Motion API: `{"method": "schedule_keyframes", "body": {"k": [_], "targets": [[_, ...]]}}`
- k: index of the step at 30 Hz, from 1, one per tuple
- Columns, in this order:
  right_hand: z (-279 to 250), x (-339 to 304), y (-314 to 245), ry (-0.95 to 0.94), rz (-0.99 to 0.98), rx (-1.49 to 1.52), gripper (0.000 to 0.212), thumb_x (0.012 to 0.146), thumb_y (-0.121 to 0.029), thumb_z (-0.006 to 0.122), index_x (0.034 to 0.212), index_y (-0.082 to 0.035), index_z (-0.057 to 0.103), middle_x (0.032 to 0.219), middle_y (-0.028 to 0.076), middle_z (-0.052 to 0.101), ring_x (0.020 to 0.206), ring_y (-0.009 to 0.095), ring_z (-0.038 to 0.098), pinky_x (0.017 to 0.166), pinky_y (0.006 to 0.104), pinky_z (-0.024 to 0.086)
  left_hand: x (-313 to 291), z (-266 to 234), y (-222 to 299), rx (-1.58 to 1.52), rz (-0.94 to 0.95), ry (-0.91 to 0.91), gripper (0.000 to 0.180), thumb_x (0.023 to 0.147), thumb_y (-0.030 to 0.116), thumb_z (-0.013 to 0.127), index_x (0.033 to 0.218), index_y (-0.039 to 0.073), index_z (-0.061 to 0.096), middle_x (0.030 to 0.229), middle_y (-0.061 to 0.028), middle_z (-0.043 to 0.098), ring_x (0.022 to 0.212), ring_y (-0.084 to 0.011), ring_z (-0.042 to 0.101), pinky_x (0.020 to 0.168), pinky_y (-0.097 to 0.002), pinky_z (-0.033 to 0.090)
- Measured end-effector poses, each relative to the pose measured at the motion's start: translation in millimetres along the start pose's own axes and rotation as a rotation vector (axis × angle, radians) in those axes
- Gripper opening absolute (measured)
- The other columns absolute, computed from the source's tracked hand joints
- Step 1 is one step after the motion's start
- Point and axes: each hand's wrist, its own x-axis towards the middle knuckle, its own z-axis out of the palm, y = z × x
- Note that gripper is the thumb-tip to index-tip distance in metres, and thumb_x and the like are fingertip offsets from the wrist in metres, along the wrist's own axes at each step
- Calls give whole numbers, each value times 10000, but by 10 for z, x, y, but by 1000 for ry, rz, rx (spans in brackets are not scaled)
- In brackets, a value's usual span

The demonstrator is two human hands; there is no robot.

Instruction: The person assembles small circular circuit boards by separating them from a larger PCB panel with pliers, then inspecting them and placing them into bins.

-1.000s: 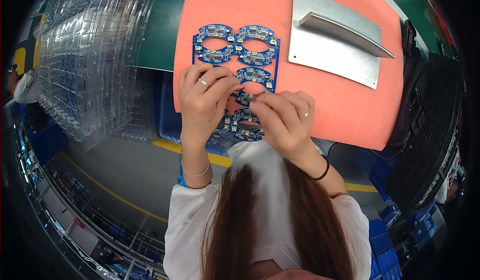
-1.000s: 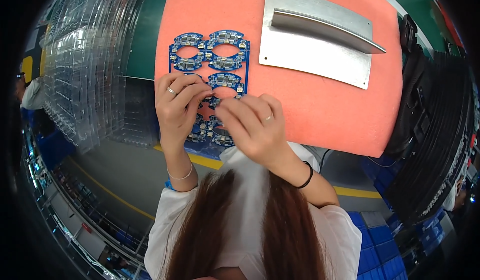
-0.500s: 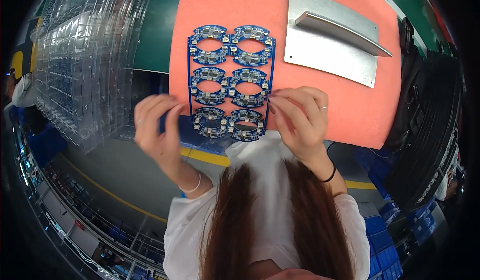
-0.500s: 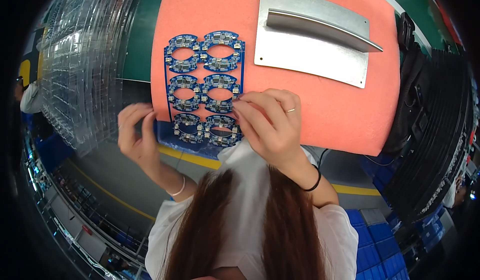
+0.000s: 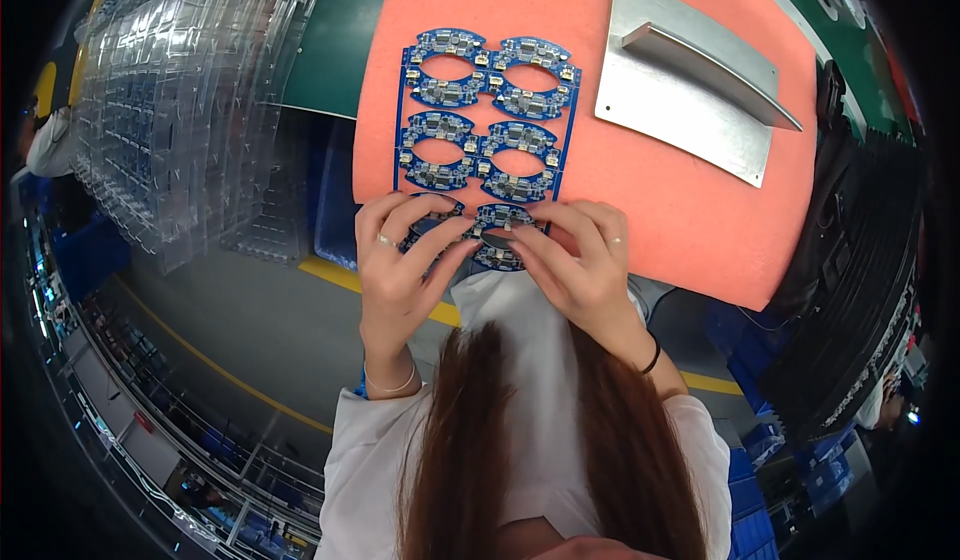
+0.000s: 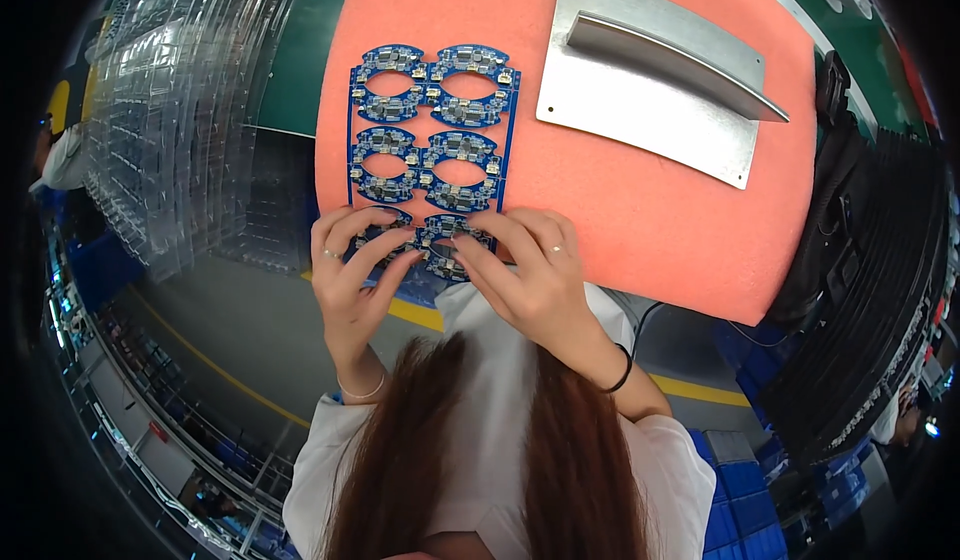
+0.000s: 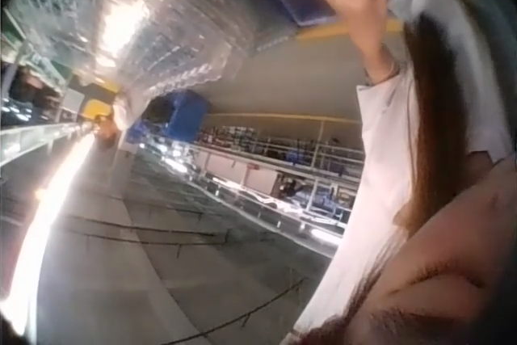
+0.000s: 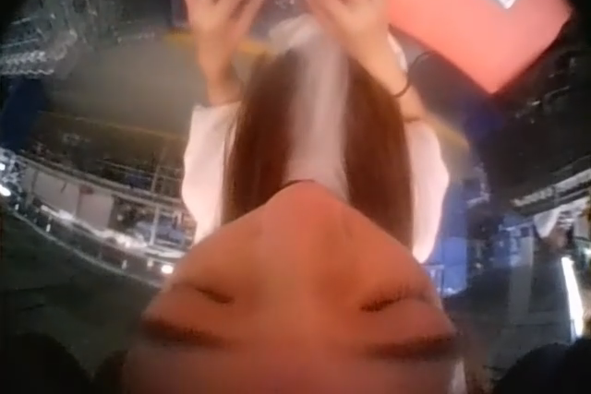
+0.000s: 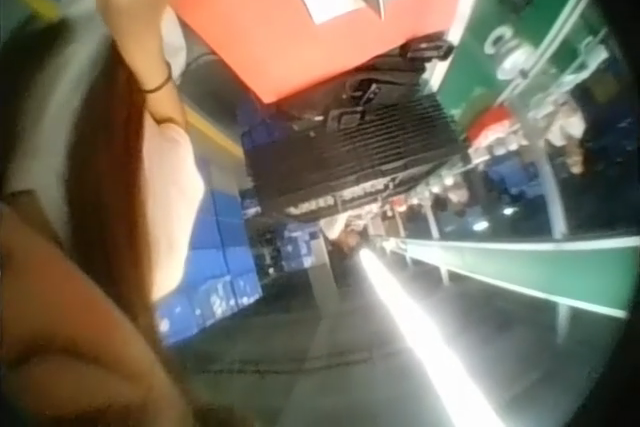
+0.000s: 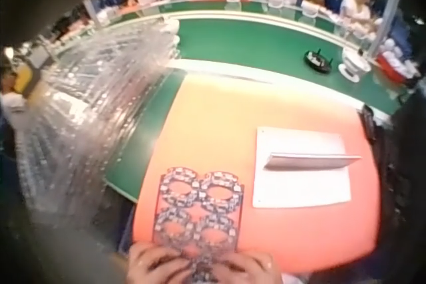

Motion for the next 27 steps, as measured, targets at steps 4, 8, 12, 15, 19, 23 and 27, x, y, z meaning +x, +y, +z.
{"method": "schedule_keyframes", "body": {"k": [4,8,12,15,19,23,27], "targets": [[27,41,-30,-1,-3,-9,220,653,-101,686,863,-68,632,966,30,584,895,215,507,777,359,385,-32,51,-19,23,48,-27,255,614,114,751,854,100,667,982,-27,582,952,-258,480,840,-393,384],[-35,13,-73,9,-83,-73,226,637,-101,674,856,-65,633,996,27,573,915,206,505,773,353,383,-70,73,4,10,86,58,236,615,122,745,837,101,668,956,-20,589,948,-254,490,880,-419,371],[-64,129,-129,23,-93,-82,215,641,-104,673,845,-60,623,989,29,570,922,214,507,776,359,396,-57,78,6,14,150,88,213,620,119,735,820,106,666,906,-8,597,921,-240,509,884,-420,372],[-29,196,-152,-33,-111,-28,208,645,-110,667,837,-55,607,953,33,573,913,222,515,780,370,411,-25,51,10,46,173,84,176,628,115,724,788,97,652,866,-2,600,886,-225,525,885,-413,377],[-57,257,-197,-47,-119,-30,208,650,-111,665,837,-50,596,938,37,574,897,224,524,781,371,422,-19,45,-22,86,216,105,161,640,104,710,760,66,609,847,-13,598,861,-220,535,856,-403,400],[2,284,-183,-9,-97,10,182,666,-97,674,826,-48,602,914,34,585,871,217,533,765,364,426,75,-44,-62,32,202,175,154,654,83,693,762,54,587,824,-26,596,841,-229,542,832,-402,415],[75,337,-203,53,13,163,159,676,-91,680,812,-49,609,882,26,595,850,215,538,756,365,426,1,-210,-106,23,40,296,137,667,-11,683,770,27,601,803,-62,606,823,-262,560,796,-412,444]]}}
